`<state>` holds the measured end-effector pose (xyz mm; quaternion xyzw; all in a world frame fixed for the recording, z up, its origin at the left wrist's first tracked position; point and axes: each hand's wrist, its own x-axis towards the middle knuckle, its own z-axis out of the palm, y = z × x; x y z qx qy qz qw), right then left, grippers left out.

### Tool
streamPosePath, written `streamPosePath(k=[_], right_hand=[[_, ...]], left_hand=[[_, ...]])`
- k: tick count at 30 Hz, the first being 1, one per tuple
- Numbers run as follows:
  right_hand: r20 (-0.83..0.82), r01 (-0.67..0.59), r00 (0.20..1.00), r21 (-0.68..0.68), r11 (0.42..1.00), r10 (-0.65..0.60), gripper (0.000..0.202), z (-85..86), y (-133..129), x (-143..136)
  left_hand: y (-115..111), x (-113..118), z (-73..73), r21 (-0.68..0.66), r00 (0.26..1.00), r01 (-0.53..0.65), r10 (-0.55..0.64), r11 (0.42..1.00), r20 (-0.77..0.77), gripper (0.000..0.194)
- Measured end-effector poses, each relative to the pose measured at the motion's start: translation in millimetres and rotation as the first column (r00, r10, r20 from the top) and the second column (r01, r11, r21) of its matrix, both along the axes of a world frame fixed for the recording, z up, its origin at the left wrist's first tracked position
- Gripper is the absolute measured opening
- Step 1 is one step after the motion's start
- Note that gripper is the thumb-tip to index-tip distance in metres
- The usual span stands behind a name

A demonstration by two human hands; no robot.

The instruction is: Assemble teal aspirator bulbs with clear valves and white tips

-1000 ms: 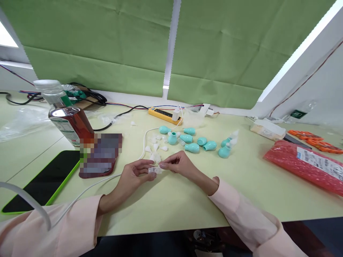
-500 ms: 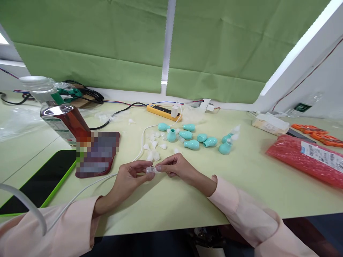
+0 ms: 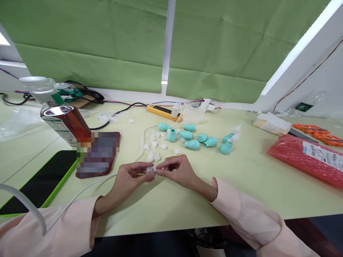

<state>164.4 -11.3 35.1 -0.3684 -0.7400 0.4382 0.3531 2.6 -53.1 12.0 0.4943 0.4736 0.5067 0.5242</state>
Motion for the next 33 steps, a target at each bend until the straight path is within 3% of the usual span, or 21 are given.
streamPosePath(k=[3,7,9,11,14,16,19,23,26,33], right_hand=[[0.028,-0.016,1.000,0.216,0.976,0.010,0.009,0.4,-1.2,-0.2],[0.019,-0.038,0.999,0.536,0.843,0.033,0.011,0.1,-4.5,-0.6],[-0.003,-0.058,0.997,0.587,0.807,0.074,0.015,-0.9,-6.0,-0.6],[-0.039,-0.085,0.992,0.506,0.858,0.121,0.015,-2.0,-6.1,-0.8],[-0.162,-0.135,0.974,0.160,0.978,0.161,0.009,-3.9,-2.8,-1.7],[-0.272,-0.165,0.952,-0.065,0.984,0.142,0.008,-5.1,0.5,-2.6],[-0.319,-0.192,0.943,-0.293,0.937,0.094,0.020,-6.4,4.6,-2.6],[-0.217,-0.232,0.967,-0.530,0.816,0.134,0.031,-6.7,9.1,1.4],[-0.202,-0.246,0.968,-0.619,0.746,0.152,0.032,-6.4,12.2,3.6],[-0.294,-0.270,0.953,-0.716,0.643,0.073,0.021,-5.5,7.1,-0.2]], left_hand=[[0.0,-0.1,0.3,-0.006,1.000,-0.012,0.012,1.000,-0.003,0.031],[-0.6,-0.8,0.9,-0.006,0.999,-0.035,0.035,0.999,-0.017,0.033],[-1.5,-0.8,1.2,0.023,0.999,-0.034,0.034,0.999,-0.021,0.031],[-3.0,-0.2,1.7,0.057,0.999,-0.027,0.028,0.998,-0.022,0.029],[-5.0,0.9,2.9,0.073,0.999,-0.021,0.024,0.997,-0.035,0.028],[-5.6,1.5,3.9,0.081,0.998,-0.030,0.035,0.996,-0.054,0.027],[-6.0,2.3,5.9,0.141,0.994,-0.051,0.064,0.989,-0.093,0.025],[-8.2,2.8,9.2,0.199,0.989,-0.043,0.070,0.979,-0.133,0.021],[-10.2,2.4,10.0,0.217,0.986,-0.014,0.050,0.976,-0.160,0.020],[-13.2,1.7,8.7,0.305,0.962,0.041,0.045,0.951,-0.270,0.015]])
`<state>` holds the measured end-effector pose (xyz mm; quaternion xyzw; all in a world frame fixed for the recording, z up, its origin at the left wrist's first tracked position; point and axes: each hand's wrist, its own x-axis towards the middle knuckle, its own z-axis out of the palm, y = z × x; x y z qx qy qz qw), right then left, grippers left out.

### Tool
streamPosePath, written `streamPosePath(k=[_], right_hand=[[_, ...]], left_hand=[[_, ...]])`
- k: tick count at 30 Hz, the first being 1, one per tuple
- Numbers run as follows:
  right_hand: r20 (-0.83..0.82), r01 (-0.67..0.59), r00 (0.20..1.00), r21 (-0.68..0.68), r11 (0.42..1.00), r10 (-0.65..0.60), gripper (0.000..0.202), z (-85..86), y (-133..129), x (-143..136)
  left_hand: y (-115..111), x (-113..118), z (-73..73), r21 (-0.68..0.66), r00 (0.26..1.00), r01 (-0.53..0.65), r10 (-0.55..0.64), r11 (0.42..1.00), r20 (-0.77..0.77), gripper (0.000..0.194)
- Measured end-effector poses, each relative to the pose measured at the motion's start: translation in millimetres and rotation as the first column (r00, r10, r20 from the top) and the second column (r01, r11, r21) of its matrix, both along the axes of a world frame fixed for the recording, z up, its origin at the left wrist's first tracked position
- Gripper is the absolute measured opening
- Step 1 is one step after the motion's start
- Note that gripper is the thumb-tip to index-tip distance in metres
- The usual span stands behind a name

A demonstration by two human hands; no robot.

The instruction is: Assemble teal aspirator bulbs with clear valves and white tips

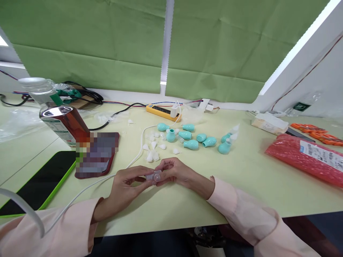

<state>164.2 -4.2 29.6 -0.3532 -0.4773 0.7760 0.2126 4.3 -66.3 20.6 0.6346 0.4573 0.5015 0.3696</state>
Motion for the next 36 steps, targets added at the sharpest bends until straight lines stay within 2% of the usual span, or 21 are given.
streamPosePath(k=[4,8,11,14,18,22,26,29,32,36], right_hand=[[-0.055,0.022,0.998,0.026,0.999,-0.020,0.016,-0.8,-0.8,0.8],[-0.079,-0.043,0.996,0.039,0.998,0.046,0.015,0.5,3.8,4.1],[-0.068,-0.044,0.997,0.046,0.998,0.047,0.017,2.6,5.7,5.3],[-0.041,0.018,0.999,0.085,0.996,-0.015,0.018,4.2,4.4,5.0],[-0.023,0.141,0.990,0.179,0.974,-0.140,0.020,6.1,0.4,4.0],[-0.024,0.149,0.989,0.249,0.957,-0.147,0.022,7.0,-1.3,3.6],[-0.014,0.119,0.993,0.225,0.967,-0.119,0.021,5.4,0.2,4.0],[-0.021,0.104,0.995,0.189,0.976,-0.102,0.020,3.9,1.3,3.7],[-0.045,0.109,0.994,0.162,0.981,-0.103,0.017,3.3,1.0,2.4],[-0.073,0.119,0.991,0.139,0.983,-0.110,0.016,3.4,-0.6,0.5]], left_hand=[[1.0,-1.1,1.2,-0.028,1.000,-0.007,0.008,1.000,0.026,0.017],[3.4,-1.8,0.8,0.005,0.998,-0.030,0.029,1.000,0.050,0.017],[3.7,-1.5,0.5,-0.014,0.995,-0.044,0.045,0.999,0.094,0.017],[3.3,-1.4,0.2,-0.050,0.990,-0.009,0.016,0.999,0.143,0.020],[4.5,-2.2,-2.1,-0.140,0.974,0.049,-0.016,0.989,0.224,0.041],[6.6,-2.6,-1.6,-0.221,0.956,0.116,-0.049,0.968,0.289,0.041],[6.2,-1.7,6.2,-0.255,0.926,0.210,-0.108,0.944,0.363,0.034],[5.6,-1.3,10.9,-0.271,0.918,0.217,-0.101,0.938,0.384,0.031],[5.9,-1.3,10.1,-0.271,0.913,0.210,-0.089,0.939,0.398,0.032],[6.2,-1.1,5.9,-0.241,0.885,0.264,-0.136,0.934,0.445,0.039]])
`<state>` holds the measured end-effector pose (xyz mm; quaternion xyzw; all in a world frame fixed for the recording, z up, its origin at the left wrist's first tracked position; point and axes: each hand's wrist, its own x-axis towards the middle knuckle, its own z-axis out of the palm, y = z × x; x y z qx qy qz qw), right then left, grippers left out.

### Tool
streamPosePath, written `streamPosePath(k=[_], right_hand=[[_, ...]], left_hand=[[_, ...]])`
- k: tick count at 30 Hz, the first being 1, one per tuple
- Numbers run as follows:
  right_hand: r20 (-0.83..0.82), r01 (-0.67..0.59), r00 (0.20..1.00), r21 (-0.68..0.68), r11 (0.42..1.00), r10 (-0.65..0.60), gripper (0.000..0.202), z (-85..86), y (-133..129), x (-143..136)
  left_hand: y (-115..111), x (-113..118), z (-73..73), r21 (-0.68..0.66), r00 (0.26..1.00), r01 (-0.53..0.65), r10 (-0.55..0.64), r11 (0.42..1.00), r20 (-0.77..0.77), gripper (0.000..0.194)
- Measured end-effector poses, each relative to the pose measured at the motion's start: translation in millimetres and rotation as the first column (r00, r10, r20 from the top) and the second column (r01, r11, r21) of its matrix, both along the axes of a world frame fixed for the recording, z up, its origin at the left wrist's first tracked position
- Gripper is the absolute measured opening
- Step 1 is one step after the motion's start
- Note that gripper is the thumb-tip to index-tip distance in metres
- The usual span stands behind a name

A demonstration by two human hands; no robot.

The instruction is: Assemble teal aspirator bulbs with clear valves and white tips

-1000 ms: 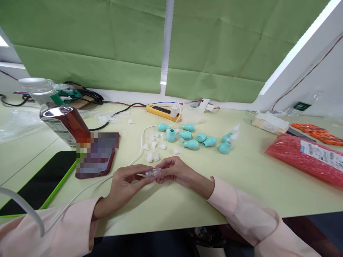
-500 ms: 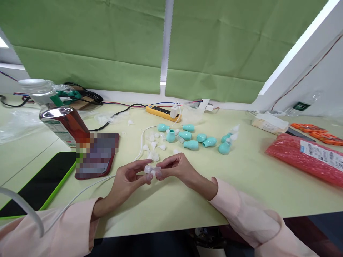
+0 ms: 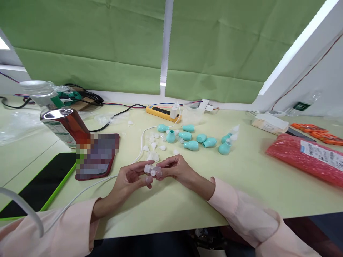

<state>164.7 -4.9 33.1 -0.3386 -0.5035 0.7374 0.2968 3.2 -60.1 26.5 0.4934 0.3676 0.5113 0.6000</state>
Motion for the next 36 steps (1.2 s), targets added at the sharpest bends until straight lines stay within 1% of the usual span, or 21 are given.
streamPosePath(k=[4,7,11,13,16,17,18,19,20,21,22,23,24,25,26,27,28,29,30,32,36], right_hand=[[0.020,-0.025,0.999,0.028,0.999,0.025,0.015,0.2,-1.6,-1.1],[0.026,-0.012,1.000,0.061,0.998,0.010,0.015,-0.1,-2.6,-2.1],[-0.016,0.012,1.000,-0.007,1.000,-0.012,0.016,-3.4,-3.8,-4.3],[-0.030,0.012,0.999,-0.001,1.000,-0.012,0.015,-5.9,-4.0,-4.8],[0.001,-0.018,1.000,0.069,0.997,0.018,0.015,-6.7,-2.2,-2.5],[0.032,-0.026,0.999,0.118,0.993,0.023,0.016,-5.3,-0.6,-0.4],[0.075,-0.012,0.997,0.203,0.979,-0.004,0.019,-3.0,1.6,2.6],[0.128,0.024,0.989,0.332,0.943,-0.071,0.021,-0.1,4.6,6.5],[0.175,0.070,0.968,0.495,0.866,-0.179,0.022,3.2,8.5,11.2],[0.204,0.099,0.929,0.665,0.740,-0.308,0.022,6.3,13.0,16.5],[0.224,0.082,0.873,0.808,0.584,-0.433,0.022,8.9,18.2,22.0],[0.247,0.012,0.806,0.901,0.433,-0.538,0.024,10.6,23.5,27.5],[0.291,-0.102,0.730,0.941,0.322,-0.618,0.027,11.2,28.7,32.4],[0.350,-0.234,0.649,0.937,0.260,-0.676,0.029,10.6,33.5,36.4],[0.416,-0.365,0.566,0.901,0.236,-0.712,0.031,9.1,37.6,39.4],[0.476,-0.478,0.491,0.848,0.231,-0.730,0.031,7.0,40.8,41.3],[0.524,-0.564,0.436,0.793,0.231,-0.732,0.029,4.6,43.0,42.2],[0.561,-0.625,0.403,0.746,0.230,-0.723,0.026,2.3,44.3,42.3],[0.587,-0.663,0.388,0.713,0.226,-0.711,0.024,0.4,44.9,41.9],[0.604,-0.677,0.396,0.701,0.225,-0.692,0.021,-2.0,44.7,40.0],[0.584,-0.590,0.472,0.766,0.256,-0.660,0.021,-4.6,43.3,34.9]], left_hand=[[-1.3,0.2,0.7,0.008,0.998,0.056,-0.056,0.998,-0.043,0.028],[-1.1,-0.4,0.3,0.008,0.997,0.063,-0.063,0.998,-0.050,0.029],[0.9,-1.4,-3.3,0.011,0.998,0.049,-0.048,0.999,-0.028,0.029],[1.0,-1.2,-3.1,0.004,0.998,0.052,-0.052,0.999,-0.029,0.027],[0.2,-0.6,-0.3,-0.011,0.998,0.049,-0.050,0.999,-0.045,0.025],[0.2,-0.4,0.5,-0.018,0.998,0.043,-0.044,0.999,-0.045,0.024],[0.4,-0.4,0.9,-0.028,0.999,0.031,-0.032,0.999,-0.042,0.025],[1.0,-0.5,0.8,-0.042,0.999,0.014,-0.015,0.999,-0.038,0.024],[1.9,-0.6,0.3,-0.057,0.999,-0.008,0.005,0.998,-0.036,0.024],[2.9,-0.8,-0.5,-0.073,0.999,-0.030,0.028,0.997,-0.035,0.024],[4.0,-1.0,-1.6,-0.085,0.998,-0.050,0.047,0.995,-0.035,0.024],[5.1,-1.2,-2.7,-0.093,0.997,-0.065,0.062,0.994,-0.037,0.024],[5.9,-1.3,-3.9,-0.100,0.997,-0.075,0.072,0.992,-0.037,0.024],[6.4,-1.3,-5.0,-0.108,0.996,-0.085,0.081,0.991,-0.038,0.024],[6.6,-1.2,-5.9,-0.116,0.995,-0.091,0.087,0.989,-0.041,0.024],[6.6,-1.0,-6.8,-0.125,0.995,-0.095,0.090,0.988,-0.045,0.024],[6.3,-0.8,-7.4,-0.131,0.995,-0.096,0.091,0.987,-0.045,0.023],[6.0,-0.6,-7.9,-0.136,0.995,-0.092,0.087,0.986,-0.040,0.023],[5.6,-0.3,-8.1,-0.140,0.996,-0.084,0.080,0.987,-0.035,0.023],[5.1,0.3,-7.7,-0.156,0.998,-0.063,0.058,0.986,-0.031,0.025],[5.8,1.3,-4.2,-0.183,0.997,-0.045,0.031,0.982,-0.074,0.027]])
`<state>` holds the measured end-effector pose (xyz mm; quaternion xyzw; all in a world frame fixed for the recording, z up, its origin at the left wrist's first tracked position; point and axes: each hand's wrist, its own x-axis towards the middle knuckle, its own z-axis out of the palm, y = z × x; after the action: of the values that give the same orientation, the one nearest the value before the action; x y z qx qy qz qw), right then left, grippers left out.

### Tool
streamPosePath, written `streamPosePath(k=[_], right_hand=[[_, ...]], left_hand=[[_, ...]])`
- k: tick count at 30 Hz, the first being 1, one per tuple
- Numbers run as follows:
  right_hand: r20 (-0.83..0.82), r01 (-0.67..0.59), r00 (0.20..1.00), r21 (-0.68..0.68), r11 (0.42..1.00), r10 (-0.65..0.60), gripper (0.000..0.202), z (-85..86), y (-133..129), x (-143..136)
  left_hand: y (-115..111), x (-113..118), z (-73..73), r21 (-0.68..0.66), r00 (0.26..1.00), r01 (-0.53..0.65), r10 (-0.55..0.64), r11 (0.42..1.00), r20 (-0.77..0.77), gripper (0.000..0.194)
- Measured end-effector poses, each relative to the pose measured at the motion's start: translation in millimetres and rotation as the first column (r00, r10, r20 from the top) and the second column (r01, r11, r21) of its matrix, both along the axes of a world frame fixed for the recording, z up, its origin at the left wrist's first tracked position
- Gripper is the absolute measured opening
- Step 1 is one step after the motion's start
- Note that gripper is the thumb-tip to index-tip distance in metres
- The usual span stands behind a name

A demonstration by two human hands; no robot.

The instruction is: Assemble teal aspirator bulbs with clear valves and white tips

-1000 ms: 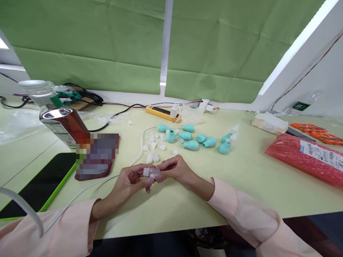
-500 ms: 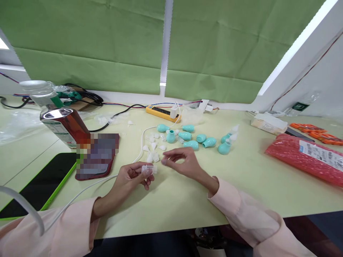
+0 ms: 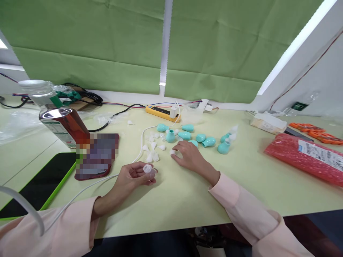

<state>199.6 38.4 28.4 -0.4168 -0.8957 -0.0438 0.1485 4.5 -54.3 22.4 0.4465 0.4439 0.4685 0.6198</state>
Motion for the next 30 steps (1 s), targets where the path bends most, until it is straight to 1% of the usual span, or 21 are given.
streamPosePath(k=[3,4,6,7,9,10,11,12,13,15,16,18,21,23,24,26,28,30], right_hand=[[-0.073,-0.030,0.997,-0.044,0.999,0.027,0.018,-2.1,-2.1,-5.0],[-0.119,-0.048,0.992,-0.059,0.997,0.041,0.017,-2.0,-3.9,-6.7],[-0.263,-0.113,0.962,-0.117,0.987,0.079,0.017,0.4,-9.8,-10.0],[-0.351,-0.167,0.931,-0.170,0.971,0.099,0.018,2.7,-13.7,-11.4],[-0.509,-0.297,0.853,-0.291,0.910,0.115,0.019,8.0,-21.5,-13.4],[-0.557,-0.351,0.823,-0.339,0.873,0.115,0.021,10.2,-24.4,-14.0],[-0.575,-0.382,0.809,-0.365,0.849,0.117,0.021,11.5,-26.0,-14.2],[-0.569,-0.385,0.813,-0.364,0.848,0.125,0.022,11.6,-26.2,-14.1],[-0.538,-0.360,0.832,-0.338,0.870,0.135,0.021,10.5,-24.8,-13.7],[-0.431,-0.264,0.892,-0.247,0.932,0.138,0.018,5.3,-18.4,-12.7],[-0.376,-0.215,0.918,-0.206,0.955,0.125,0.017,1.8,-14.3,-12.1],[-0.296,-0.155,0.950,-0.171,0.973,0.099,0.016,-4.9,-6.6,-11.5],[-0.255,-0.124,0.964,-0.162,0.979,0.080,0.018,-9.9,0.0,-11.2],[-0.262,-0.078,0.964,-0.135,0.988,0.040,0.023,-8.7,3.0,-10.7],[-0.276,-0.036,0.961,-0.107,0.994,0.005,0.027,-7.1,5.2,-10.3],[-0.310,0.086,0.947,-0.016,0.996,-0.087,0.039,-3.0,12.5,-9.6],[-0.310,0.220,0.933,0.081,0.972,-0.186,0.046,0.4,24.0,-10.4],[-0.259,0.314,0.926,0.120,0.942,-0.275,0.045,0.9,37.8,-13.9]], left_hand=[[0.4,0.3,1.2,0.040,0.999,0.036,-0.034,0.999,-0.041,0.028],[0.3,0.4,0.9,0.062,0.997,0.055,-0.052,0.997,-0.058,0.028],[-0.4,0.6,-0.8,0.113,0.991,0.094,-0.083,0.989,-0.101,0.028],[-0.8,0.7,-2.0,0.134,0.987,0.111,-0.094,0.985,-0.127,0.029],[-1.5,0.7,-4.5,0.157,0.979,0.126,-0.098,0.980,-0.176,0.032],[-1.7,0.7,-5.4,0.155,0.978,0.122,-0.092,0.980,-0.187,0.033],[-1.9,0.6,-6.1,0.144,0.978,0.118,-0.090,0.983,-0.187,0.035],[-1.9,0.6,-6.4,0.125,0.980,0.120,-0.097,0.985,-0.176,0.036],[-1.9,0.5,-6.4,0.101,0.982,0.127,-0.110,0.987,-0.155,0.037],[-1.7,0.2,-5.6,0.043,0.986,0.135,-0.131,0.990,-0.101,0.039],[-1.5,-0.1,-4.8,0.016,0.988,0.138,-0.136,0.990,-0.077,0.039],[-1.2,-0.9,-2.8,-0.011,0.989,0.137,-0.137,0.991,-0.049,0.040],[-0.9,-2.2,0.4,0.013,0.985,0.168,-0.167,0.986,-0.030,0.041],[-0.8,-2.5,1.2,0.034,0.986,0.168,-0.168,0.985,0.004,0.037],[-0.6,-2.5,0.9,0.039,0.987,0.159,-0.160,0.986,0.025,0.032],[-0.2,-2.3,-1.3,0.050,0.989,0.141,-0.143,0.989,0.045,0.023],[0.4,-2.2,-4.6,0.080,0.989,0.146,-0.148,0.986,0.017,0.016],[0.8,-2.3,-7.0,0.115,0.987,0.161,-0.159,0.980,-0.026,0.012]])
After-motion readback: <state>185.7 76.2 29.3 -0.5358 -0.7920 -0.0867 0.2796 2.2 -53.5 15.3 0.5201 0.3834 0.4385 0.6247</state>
